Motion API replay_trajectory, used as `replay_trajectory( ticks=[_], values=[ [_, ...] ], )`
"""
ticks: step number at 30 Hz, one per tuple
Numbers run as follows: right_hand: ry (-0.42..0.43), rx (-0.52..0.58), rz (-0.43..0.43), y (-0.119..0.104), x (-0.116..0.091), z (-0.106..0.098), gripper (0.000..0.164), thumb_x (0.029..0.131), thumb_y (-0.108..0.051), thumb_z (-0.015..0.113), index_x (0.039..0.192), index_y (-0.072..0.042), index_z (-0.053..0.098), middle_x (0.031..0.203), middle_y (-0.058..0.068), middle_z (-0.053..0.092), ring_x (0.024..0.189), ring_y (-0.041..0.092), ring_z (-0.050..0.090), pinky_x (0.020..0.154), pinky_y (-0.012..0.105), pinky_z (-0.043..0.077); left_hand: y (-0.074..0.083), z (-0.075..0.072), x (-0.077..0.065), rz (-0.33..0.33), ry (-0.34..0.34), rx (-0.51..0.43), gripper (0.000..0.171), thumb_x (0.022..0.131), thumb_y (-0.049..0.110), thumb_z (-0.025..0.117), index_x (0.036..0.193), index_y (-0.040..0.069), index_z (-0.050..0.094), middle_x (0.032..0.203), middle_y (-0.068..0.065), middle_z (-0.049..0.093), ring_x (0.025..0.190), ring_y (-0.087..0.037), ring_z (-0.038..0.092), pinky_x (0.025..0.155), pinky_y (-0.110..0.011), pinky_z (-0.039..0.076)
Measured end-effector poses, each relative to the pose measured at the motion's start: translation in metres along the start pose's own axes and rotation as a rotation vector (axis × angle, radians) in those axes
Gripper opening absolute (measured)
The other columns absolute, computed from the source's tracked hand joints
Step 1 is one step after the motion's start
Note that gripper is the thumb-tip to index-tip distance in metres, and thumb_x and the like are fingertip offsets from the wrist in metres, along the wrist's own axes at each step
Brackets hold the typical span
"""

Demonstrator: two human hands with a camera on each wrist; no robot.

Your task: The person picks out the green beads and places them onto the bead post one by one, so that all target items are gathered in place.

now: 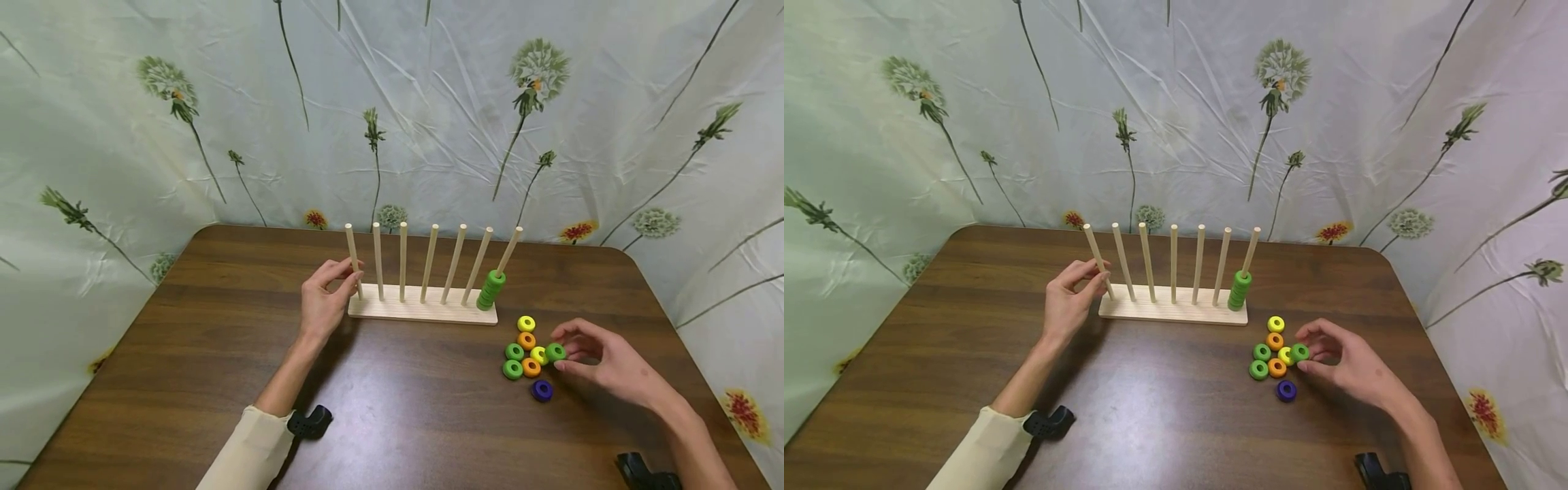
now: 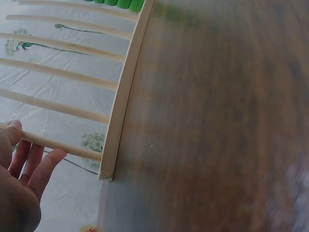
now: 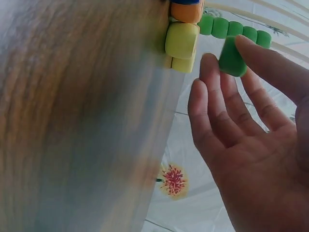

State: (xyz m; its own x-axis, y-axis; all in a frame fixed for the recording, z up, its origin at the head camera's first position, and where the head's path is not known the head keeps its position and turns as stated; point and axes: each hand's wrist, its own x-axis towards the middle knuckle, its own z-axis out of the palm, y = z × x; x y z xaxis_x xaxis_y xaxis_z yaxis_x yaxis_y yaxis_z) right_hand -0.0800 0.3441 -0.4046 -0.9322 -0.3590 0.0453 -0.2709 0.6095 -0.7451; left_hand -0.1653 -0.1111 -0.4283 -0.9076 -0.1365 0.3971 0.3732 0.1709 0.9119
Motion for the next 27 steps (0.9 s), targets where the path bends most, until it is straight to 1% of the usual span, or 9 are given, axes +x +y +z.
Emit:
replay_trajectory(
  ticks=[5,10,14,19,22,27],
  values=[
    [0.073,-0.024,-0.038,-0.001,0.000,0.001,0.037,0.087,-0.003,0.083,0.121,-0.005,0.068,0.109,-0.011,0.069,0.089,0.001,0.069,0.075,0.014,0.060,0.000,0.001,-0.002,-0.006,-0.004,0.002,0.020,0.092,0.005,0.079,0.112,0.003,0.080,0.097,-0.019,0.070,0.088,-0.005,0.068,0.069,-0.020,0.065],
    [0.147,-0.037,-0.077,-0.004,0.006,0.002,0.035,0.086,0.000,0.083,0.118,-0.005,0.070,0.110,-0.011,0.065,0.090,-0.001,0.067,0.079,0.009,0.058,0.000,0.000,-0.002,-0.005,0.002,0.000,0.021,0.092,0.005,0.079,0.112,0.001,0.080,0.097,-0.020,0.069,0.088,-0.004,0.067,0.069,-0.018,0.064],
    [0.201,-0.020,-0.069,-0.006,0.011,0.004,0.035,0.087,0.002,0.081,0.119,-0.004,0.071,0.110,-0.013,0.064,0.087,0.000,0.067,0.079,0.008,0.058,0.000,-0.001,-0.001,-0.008,0.002,0.003,0.022,0.092,0.006,0.079,0.113,-0.001,0.079,0.097,-0.021,0.069,0.088,-0.003,0.067,0.069,-0.017,0.064],
    [0.267,-0.034,-0.055,-0.007,0.013,0.004,0.037,0.087,0.003,0.081,0.122,-0.002,0.070,0.108,-0.016,0.064,0.085,-0.001,0.066,0.077,0.006,0.057,0.001,-0.001,0.001,-0.010,-0.001,-0.002,0.021,0.092,0.006,0.079,0.113,0.002,0.080,0.097,-0.020,0.069,0.089,-0.004,0.067,0.070,-0.018,0.064],
    [0.287,-0.041,-0.052,-0.009,0.014,0.003,0.037,0.087,0.003,0.081,0.123,-0.003,0.070,0.107,-0.016,0.064,0.084,-0.001,0.066,0.077,0.006,0.056,0.001,-0.001,0.001,-0.011,-0.004,-0.011,0.021,0.092,0.006,0.079,0.112,0.003,0.080,0.098,-0.020,0.069,0.089,-0.005,0.067,0.070,-0.018,0.064],
    [0.305,-0.037,-0.058,-0.013,0.018,0.002,0.039,0.088,0.002,0.081,0.124,-0.006,0.071,0.106,-0.015,0.066,0.084,0.000,0.065,0.078,0.005,0.055,0.000,-0.001,0.001,-0.015,-0.007,-0.020,0.021,0.092,0.005,0.079,0.113,0.002,0.080,0.098,-0.020,0.069,0.089,-0.005,0.067,0.070,-0.017,0.065]
  ],
)
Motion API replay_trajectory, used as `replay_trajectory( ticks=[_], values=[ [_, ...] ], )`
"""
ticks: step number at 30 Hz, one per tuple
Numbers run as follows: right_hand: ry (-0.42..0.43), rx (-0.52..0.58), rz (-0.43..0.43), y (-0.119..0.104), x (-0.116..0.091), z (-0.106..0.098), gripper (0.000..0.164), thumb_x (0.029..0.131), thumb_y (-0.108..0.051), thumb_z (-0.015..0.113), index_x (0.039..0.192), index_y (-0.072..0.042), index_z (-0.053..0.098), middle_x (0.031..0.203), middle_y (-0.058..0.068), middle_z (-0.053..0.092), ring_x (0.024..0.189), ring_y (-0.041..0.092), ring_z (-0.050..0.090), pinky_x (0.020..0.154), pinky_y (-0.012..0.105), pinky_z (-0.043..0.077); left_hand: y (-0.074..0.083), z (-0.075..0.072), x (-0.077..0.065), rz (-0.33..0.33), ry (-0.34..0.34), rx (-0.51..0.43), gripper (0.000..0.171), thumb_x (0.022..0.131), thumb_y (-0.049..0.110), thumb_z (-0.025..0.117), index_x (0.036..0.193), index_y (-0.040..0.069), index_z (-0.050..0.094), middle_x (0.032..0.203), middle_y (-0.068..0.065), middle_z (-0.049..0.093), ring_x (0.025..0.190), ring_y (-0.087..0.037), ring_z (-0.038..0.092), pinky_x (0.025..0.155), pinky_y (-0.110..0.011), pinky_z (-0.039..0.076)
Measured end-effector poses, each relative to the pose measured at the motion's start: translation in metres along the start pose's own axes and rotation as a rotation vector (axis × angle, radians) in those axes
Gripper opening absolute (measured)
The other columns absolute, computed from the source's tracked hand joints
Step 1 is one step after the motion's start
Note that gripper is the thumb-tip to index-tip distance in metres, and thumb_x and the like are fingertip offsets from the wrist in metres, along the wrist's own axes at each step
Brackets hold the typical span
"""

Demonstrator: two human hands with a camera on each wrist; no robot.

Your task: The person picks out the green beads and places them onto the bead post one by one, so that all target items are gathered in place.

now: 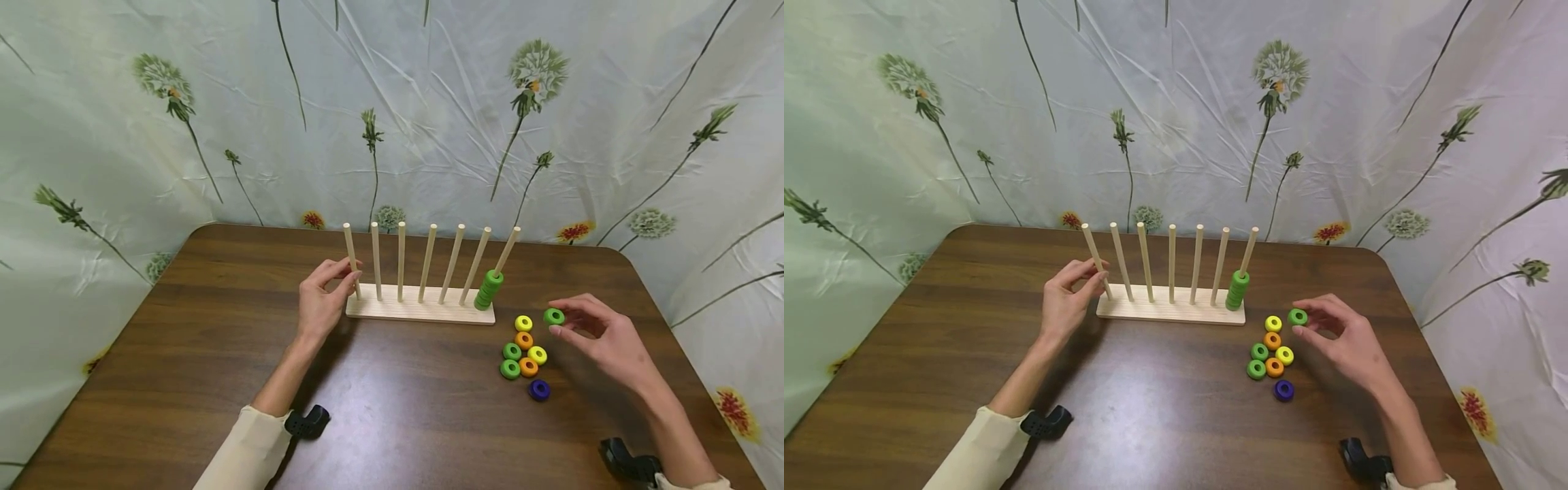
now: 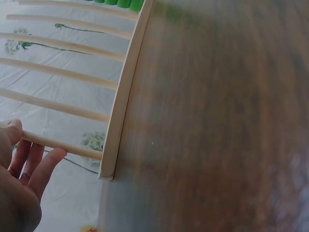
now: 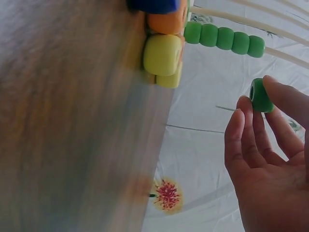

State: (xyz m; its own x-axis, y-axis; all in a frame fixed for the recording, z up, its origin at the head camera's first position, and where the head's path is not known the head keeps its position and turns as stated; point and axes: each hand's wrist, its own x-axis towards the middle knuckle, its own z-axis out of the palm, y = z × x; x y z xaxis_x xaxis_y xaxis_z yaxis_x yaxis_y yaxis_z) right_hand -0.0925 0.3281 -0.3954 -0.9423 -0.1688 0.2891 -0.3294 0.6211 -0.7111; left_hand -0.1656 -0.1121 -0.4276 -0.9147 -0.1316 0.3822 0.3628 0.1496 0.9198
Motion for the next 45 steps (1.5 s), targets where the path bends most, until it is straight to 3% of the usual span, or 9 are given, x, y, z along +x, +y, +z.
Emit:
replay_trajectory(
  ticks=[13,22,33,45],
  values=[
    [0.082,0.068,0.038,-0.015,0.014,0.004,0.036,0.090,-0.002,0.080,0.124,-0.008,0.072,0.108,-0.013,0.068,0.089,0.002,0.066,0.083,0.004,0.055,0.000,-0.002,0.000,0.011,0.005,0.017,0.020,0.092,0.005,0.078,0.112,0.003,0.080,0.098,-0.020,0.070,0.089,-0.006,0.067,0.070,-0.017,0.064],
    [0.094,0.106,0.004,-0.024,0.022,0.011,0.036,0.088,0.001,0.081,0.122,-0.006,0.073,0.109,-0.008,0.068,0.091,0.002,0.066,0.083,0.005,0.056,-0.001,0.000,-0.001,-0.013,-0.002,0.002,0.021,0.093,0.006,0.078,0.113,0.002,0.080,0.098,-0.020,0.068,0.090,-0.006,0.067,0.072,-0.017,0.065],
    [0.125,0.115,-0.013,-0.030,0.030,0.012,0.038,0.090,0.003,0.078,0.126,-0.004,0.070,0.110,-0.010,0.067,0.094,0.002,0.066,0.081,0.005,0.056,-0.001,0.002,0.000,-0.001,0.000,0.015,0.021,0.093,0.006,0.078,0.113,0.002,0.080,0.097,-0.021,0.069,0.089,-0.005,0.067,0.071,-0.018,0.065],
    [0.167,0.126,-0.002,-0.040,0.041,0.015,0.030,0.095,-0.004,0.075,0.125,-0.006,0.071,0.111,-0.016,0.070,0.098,0.001,0.069,0.080,0.009,0.060,-0.001,0.001,0.000,0.014,0.005,0.006,0.020,0.092,0.006,0.079,0.112,0.002,0.080,0.097,-0.021,0.069,0.088,-0.005,0.067,0.071,-0.016,0.064]
  ],
)
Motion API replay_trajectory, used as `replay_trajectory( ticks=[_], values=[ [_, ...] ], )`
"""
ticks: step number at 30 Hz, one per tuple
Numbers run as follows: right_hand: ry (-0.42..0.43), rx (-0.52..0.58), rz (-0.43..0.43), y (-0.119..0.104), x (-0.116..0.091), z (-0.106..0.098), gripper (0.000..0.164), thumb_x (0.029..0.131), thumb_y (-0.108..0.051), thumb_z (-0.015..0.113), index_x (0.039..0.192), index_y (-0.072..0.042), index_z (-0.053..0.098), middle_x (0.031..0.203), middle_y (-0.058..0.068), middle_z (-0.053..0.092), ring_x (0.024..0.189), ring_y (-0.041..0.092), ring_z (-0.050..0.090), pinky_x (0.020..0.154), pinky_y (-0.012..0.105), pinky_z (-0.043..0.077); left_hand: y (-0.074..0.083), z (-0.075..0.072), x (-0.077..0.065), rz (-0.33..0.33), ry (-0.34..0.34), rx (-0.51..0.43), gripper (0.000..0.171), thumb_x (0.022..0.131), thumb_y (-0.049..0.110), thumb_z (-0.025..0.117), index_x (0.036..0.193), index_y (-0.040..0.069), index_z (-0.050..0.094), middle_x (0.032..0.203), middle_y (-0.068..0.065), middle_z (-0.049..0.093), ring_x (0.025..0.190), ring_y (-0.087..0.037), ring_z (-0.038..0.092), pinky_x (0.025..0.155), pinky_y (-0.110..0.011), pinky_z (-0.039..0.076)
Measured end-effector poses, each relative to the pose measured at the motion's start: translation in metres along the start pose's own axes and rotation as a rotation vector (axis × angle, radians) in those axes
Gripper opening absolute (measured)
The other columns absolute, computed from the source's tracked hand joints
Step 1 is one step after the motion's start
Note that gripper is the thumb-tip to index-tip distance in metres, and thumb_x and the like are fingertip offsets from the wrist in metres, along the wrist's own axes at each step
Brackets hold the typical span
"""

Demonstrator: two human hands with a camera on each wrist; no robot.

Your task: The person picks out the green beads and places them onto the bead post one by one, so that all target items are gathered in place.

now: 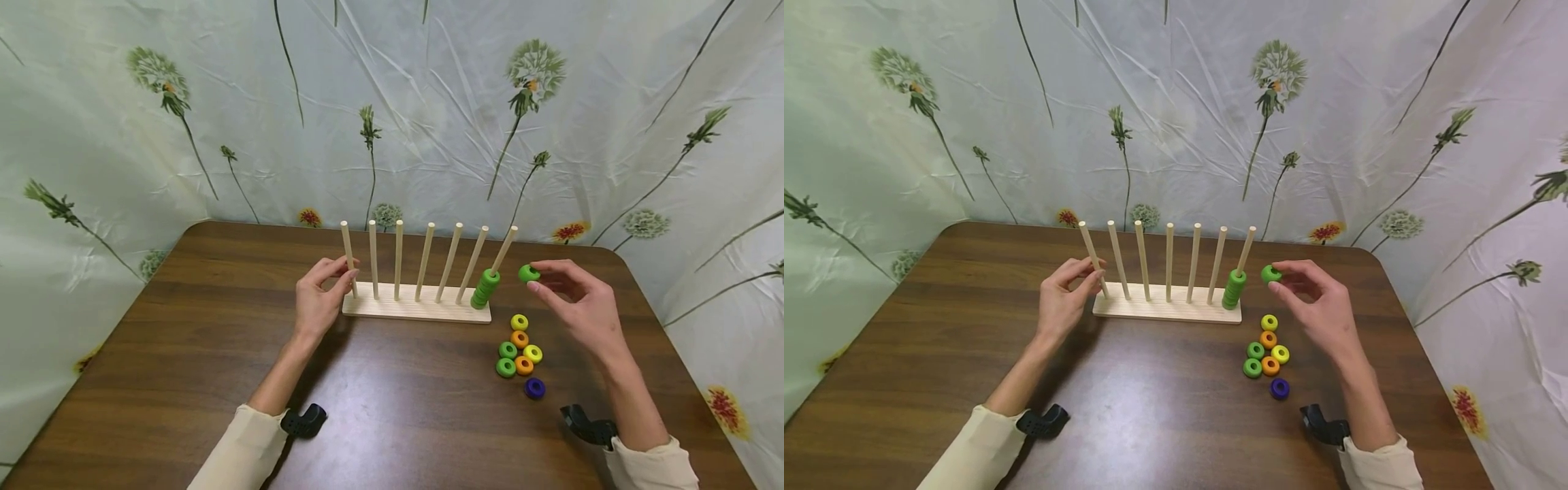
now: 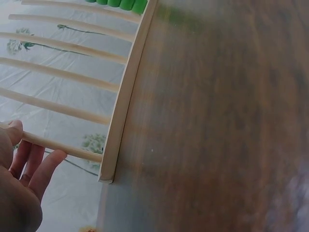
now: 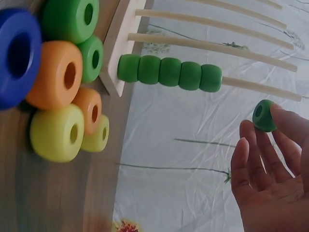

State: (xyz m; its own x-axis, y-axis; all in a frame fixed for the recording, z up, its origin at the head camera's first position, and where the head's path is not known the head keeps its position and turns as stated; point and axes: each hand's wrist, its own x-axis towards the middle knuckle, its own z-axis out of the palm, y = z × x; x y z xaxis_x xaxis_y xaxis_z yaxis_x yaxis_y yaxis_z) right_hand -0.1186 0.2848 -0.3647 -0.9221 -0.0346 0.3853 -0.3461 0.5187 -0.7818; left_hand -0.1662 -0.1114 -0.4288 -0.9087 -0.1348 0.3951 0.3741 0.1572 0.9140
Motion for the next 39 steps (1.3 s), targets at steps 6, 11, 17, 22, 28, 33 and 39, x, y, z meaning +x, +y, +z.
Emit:
replay_trajectory(
  ticks=[6,11,17,22,28,33,39],
  values=[
    [0.024,0.002,0.003,-0.004,0.004,0.006,0.029,0.097,-0.007,0.074,0.126,-0.008,0.072,0.111,-0.018,0.070,0.099,-0.002,0.069,0.081,0.008,0.058,0.000,0.000,0.000,0.000,-0.002,0.000,0.020,0.092,0.005,0.078,0.112,0.002,0.080,0.097,-0.020,0.069,0.089,-0.005,0.067,0.071,-0.016,0.064],
    [0.059,0.000,-0.015,-0.011,0.010,0.008,0.030,0.096,-0.007,0.074,0.126,-0.008,0.072,0.111,-0.021,0.070,0.099,-0.003,0.069,0.083,0.007,0.057,-0.001,0.000,0.000,0.011,-0.001,-0.005,0.020,0.092,0.005,0.079,0.112,0.001,0.080,0.097,-0.021,0.069,0.088,-0.004,0.067,0.071,-0.015,0.063],
    [0.091,0.008,-0.025,-0.019,0.014,0.010,0.032,0.095,-0.005,0.075,0.127,-0.009,0.073,0.114,-0.023,0.070,0.098,-0.003,0.070,0.084,0.007,0.057,-0.002,-0.001,0.000,0.003,0.005,-0.015,0.021,0.091,0.004,0.079,0.112,0.000,0.080,0.097,-0.022,0.069,0.088,-0.003,0.067,0.071,-0.016,0.064],
    [0.112,0.019,-0.043,-0.023,0.019,0.010,0.032,0.095,-0.006,0.076,0.127,-0.009,0.074,0.115,-0.023,0.071,0.098,-0.003,0.070,0.085,0.007,0.056,-0.001,-0.001,0.002,0.007,0.003,-0.013,0.022,0.092,0.004,0.078,0.113,-0.002,0.079,0.097,-0.021,0.069,0.088,-0.003,0.067,0.071,-0.015,0.063],
    [0.131,0.046,-0.079,-0.026,0.021,0.010,0.032,0.095,-0.002,0.075,0.127,-0.006,0.073,0.114,-0.021,0.072,0.098,-0.002,0.071,0.084,0.008,0.058,-0.002,-0.001,0.002,0.004,-0.008,-0.007,0.024,0.092,0.003,0.078,0.115,-0.003,0.078,0.097,-0.022,0.069,0.087,-0.003,0.066,0.071,-0.013,0.062],
    [0.152,0.058,-0.105,-0.030,0.025,0.011,0.032,0.094,-0.001,0.075,0.126,-0.005,0.074,0.113,-0.019,0.073,0.097,-0.001,0.072,0.083,0.009,0.059,-0.001,-0.002,0.002,-0.006,-0.009,-0.002,0.024,0.093,0.003,0.077,0.115,-0.004,0.077,0.097,-0.021,0.068,0.089,-0.004,0.066,0.071,-0.017,0.064],
    [0.187,0.036,-0.138,-0.036,0.029,0.008,0.032,0.093,0.000,0.075,0.125,-0.005,0.074,0.111,-0.020,0.073,0.094,-0.002,0.071,0.083,0.007,0.058,-0.001,-0.001,0.001,-0.013,-0.013,-0.011,0.024,0.093,0.004,0.077,0.116,-0.003,0.077,0.099,-0.022,0.068,0.090,-0.004,0.066,0.072,-0.017,0.065]
  ],
)
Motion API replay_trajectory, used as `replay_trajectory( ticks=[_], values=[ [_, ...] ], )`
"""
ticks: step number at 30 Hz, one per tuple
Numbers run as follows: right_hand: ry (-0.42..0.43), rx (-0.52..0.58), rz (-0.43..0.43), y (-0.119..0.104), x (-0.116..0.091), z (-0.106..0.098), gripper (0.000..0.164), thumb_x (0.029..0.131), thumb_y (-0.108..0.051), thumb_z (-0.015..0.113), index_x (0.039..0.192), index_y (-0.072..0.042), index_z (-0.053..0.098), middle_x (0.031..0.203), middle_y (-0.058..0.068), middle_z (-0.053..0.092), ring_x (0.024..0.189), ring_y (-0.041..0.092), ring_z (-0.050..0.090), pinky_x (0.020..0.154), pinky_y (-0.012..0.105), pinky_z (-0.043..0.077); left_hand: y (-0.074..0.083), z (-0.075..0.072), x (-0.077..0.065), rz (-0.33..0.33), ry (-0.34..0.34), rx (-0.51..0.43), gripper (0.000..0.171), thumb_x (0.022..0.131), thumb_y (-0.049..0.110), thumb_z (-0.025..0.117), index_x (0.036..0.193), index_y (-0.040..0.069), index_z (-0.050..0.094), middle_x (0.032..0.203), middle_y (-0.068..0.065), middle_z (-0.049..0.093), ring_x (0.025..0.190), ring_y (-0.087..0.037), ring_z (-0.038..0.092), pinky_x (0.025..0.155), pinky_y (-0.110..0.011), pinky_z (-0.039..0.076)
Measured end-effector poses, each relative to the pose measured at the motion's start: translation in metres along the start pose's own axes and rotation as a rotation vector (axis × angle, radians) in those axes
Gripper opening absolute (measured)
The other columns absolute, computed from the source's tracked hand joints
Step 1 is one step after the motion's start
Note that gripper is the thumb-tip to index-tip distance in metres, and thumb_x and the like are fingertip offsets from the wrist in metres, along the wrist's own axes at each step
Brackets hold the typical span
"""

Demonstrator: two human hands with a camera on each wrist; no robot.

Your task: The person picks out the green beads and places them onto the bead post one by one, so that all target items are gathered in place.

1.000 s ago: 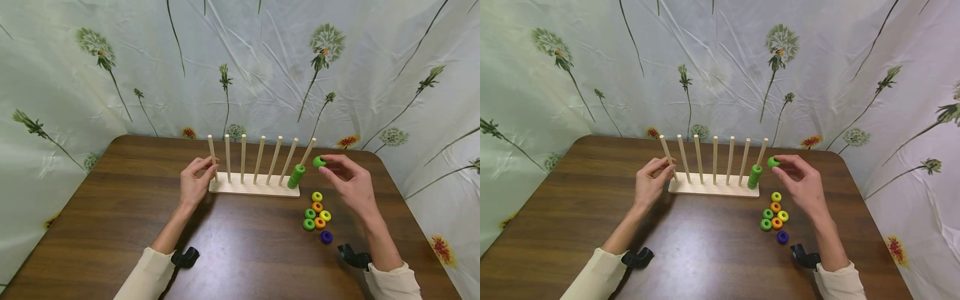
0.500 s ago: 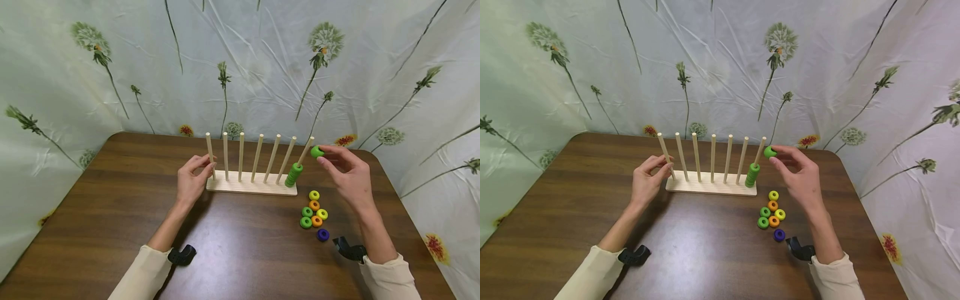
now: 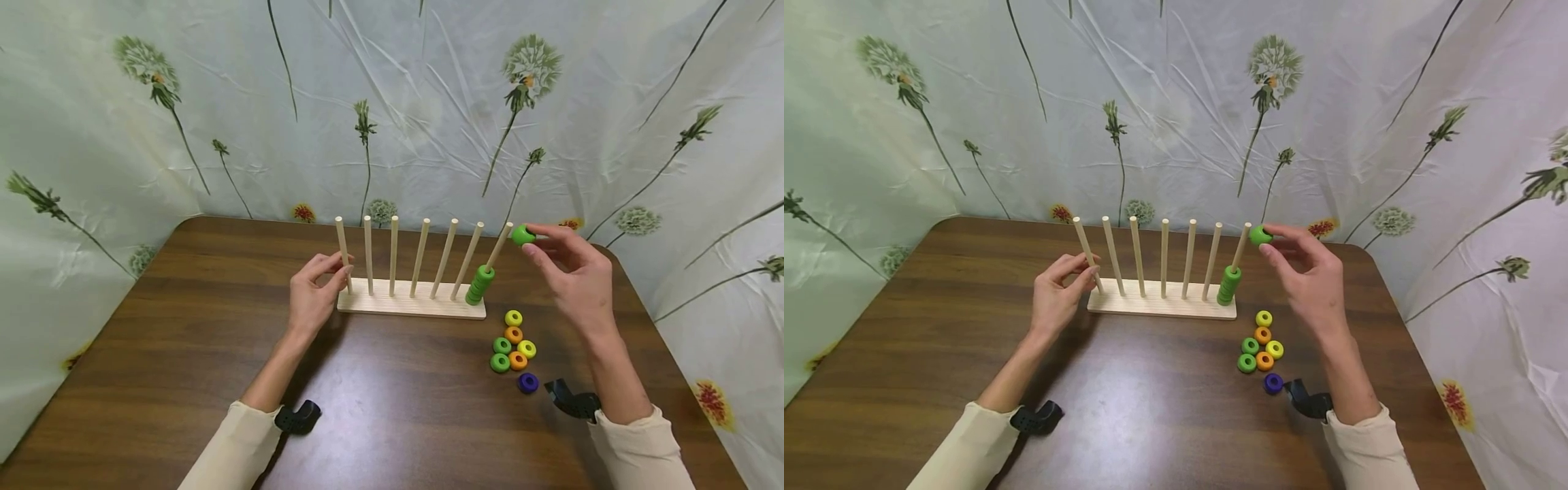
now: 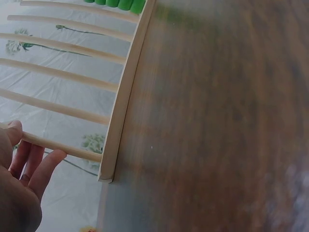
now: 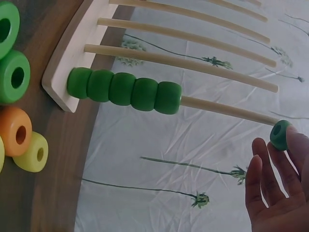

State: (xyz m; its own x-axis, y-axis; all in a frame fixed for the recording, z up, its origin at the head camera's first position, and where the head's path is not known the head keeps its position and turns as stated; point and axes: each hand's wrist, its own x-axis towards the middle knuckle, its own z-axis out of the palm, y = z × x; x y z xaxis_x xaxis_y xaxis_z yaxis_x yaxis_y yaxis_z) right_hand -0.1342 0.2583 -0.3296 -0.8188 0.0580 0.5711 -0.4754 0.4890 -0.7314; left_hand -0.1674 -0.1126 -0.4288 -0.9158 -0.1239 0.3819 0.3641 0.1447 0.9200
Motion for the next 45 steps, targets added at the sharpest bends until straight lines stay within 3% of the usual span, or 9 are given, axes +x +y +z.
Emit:
replay_trajectory(
  ticks=[19,26,35,40,45],
  values=[
    [0.022,-0.001,-0.026,-0.005,0.012,0.000,0.033,0.094,0.000,0.075,0.127,-0.005,0.074,0.115,-0.020,0.072,0.095,-0.003,0.071,0.080,0.007,0.057,0.000,0.003,0.001,0.011,-0.004,-0.021,0.022,0.093,0.003,0.077,0.115,-0.002,0.078,0.099,-0.022,0.068,0.089,-0.004,0.067,0.070,-0.016,0.064],
    [-0.002,0.007,-0.036,-0.006,0.015,0.006,0.034,0.094,-0.001,0.075,0.127,-0.007,0.074,0.121,-0.006,0.075,0.097,-0.002,0.071,0.080,0.008,0.057,-0.001,0.000,-0.001,0.002,0.007,0.000,0.024,0.092,0.002,0.078,0.116,-0.003,0.077,0.099,-0.023,0.069,0.088,-0.003,0.066,0.071,-0.014,0.063],
    [-0.047,0.003,-0.062,-0.006,0.018,0.011,0.033,0.093,0.001,0.076,0.125,-0.008,0.075,0.121,-0.011,0.074,0.100,0.000,0.070,0.084,0.009,0.058,-0.001,0.001,-0.001,0.009,0.007,-0.005,0.024,0.092,0.003,0.078,0.115,-0.003,0.078,0.098,-0.023,0.068,0.089,-0.003,0.066,0.071,-0.016,0.064],
    [-0.082,0.000,-0.021,-0.004,0.016,0.010,0.032,0.094,-0.002,0.076,0.125,-0.008,0.075,0.124,-0.014,0.073,0.108,0.006,0.068,0.091,0.012,0.056,0.000,0.001,0.000,0.013,0.002,-0.010,0.024,0.092,0.003,0.078,0.115,-0.004,0.077,0.098,-0.023,0.068,0.089,-0.004,0.066,0.071,-0.016,0.064],
    [-0.097,-0.014,0.034,-0.001,0.010,0.006,0.034,0.095,-0.007,0.076,0.129,-0.010,0.073,0.121,-0.013,0.072,0.104,0.003,0.069,0.089,0.009,0.055,0.001,0.001,0.000,0.013,0.001,0.000,0.023,0.093,0.004,0.078,0.115,-0.001,0.078,0.098,-0.022,0.068,0.088,-0.004,0.066,0.071,-0.017,0.064]
  ],
)
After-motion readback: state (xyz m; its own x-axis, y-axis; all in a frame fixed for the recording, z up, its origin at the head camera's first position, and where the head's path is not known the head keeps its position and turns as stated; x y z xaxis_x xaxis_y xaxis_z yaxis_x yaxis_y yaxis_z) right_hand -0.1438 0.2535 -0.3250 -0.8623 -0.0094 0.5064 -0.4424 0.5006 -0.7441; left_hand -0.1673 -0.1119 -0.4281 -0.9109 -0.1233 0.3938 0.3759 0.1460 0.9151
